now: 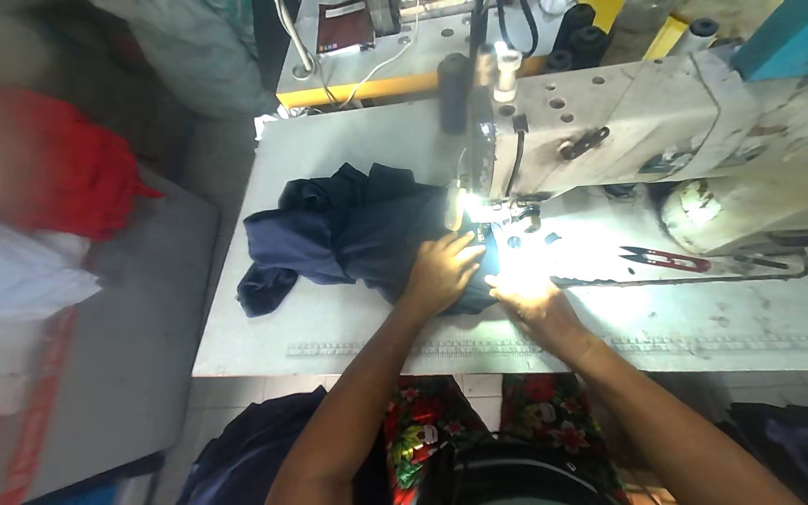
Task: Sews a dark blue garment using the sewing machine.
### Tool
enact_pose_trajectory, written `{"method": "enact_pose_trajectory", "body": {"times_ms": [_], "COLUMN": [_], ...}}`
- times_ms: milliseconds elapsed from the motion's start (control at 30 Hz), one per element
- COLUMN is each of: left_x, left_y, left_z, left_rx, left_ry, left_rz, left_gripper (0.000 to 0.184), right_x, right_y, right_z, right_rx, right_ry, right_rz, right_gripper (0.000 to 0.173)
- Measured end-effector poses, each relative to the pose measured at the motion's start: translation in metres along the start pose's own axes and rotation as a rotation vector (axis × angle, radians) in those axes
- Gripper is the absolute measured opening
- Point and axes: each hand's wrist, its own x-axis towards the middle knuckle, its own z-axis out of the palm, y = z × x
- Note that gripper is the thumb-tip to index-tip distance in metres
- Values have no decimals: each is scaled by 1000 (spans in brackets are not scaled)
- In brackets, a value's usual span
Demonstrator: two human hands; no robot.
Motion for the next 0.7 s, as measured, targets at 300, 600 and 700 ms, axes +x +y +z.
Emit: {"method": "enact_pose_trajectory", "body": {"times_ms": [300,600,700], "left_x": [-36,-33,-36], "left_y": [3,52,81], "left_z": [-49,-108,-107], "left_rx": [189,226,-38], "left_ry": [-183,-233,-334], "left_rz": [127,231,256], "left_gripper": [40,18,19], "right_x": [2,13,17], "right_y": [3,-8,-12], "right_z": [1,-3,-5], "right_rx": [61,91,161], "right_ry": [-14,22,25], "right_rz": [22,16,-35], "right_gripper": [16,12,15]}}
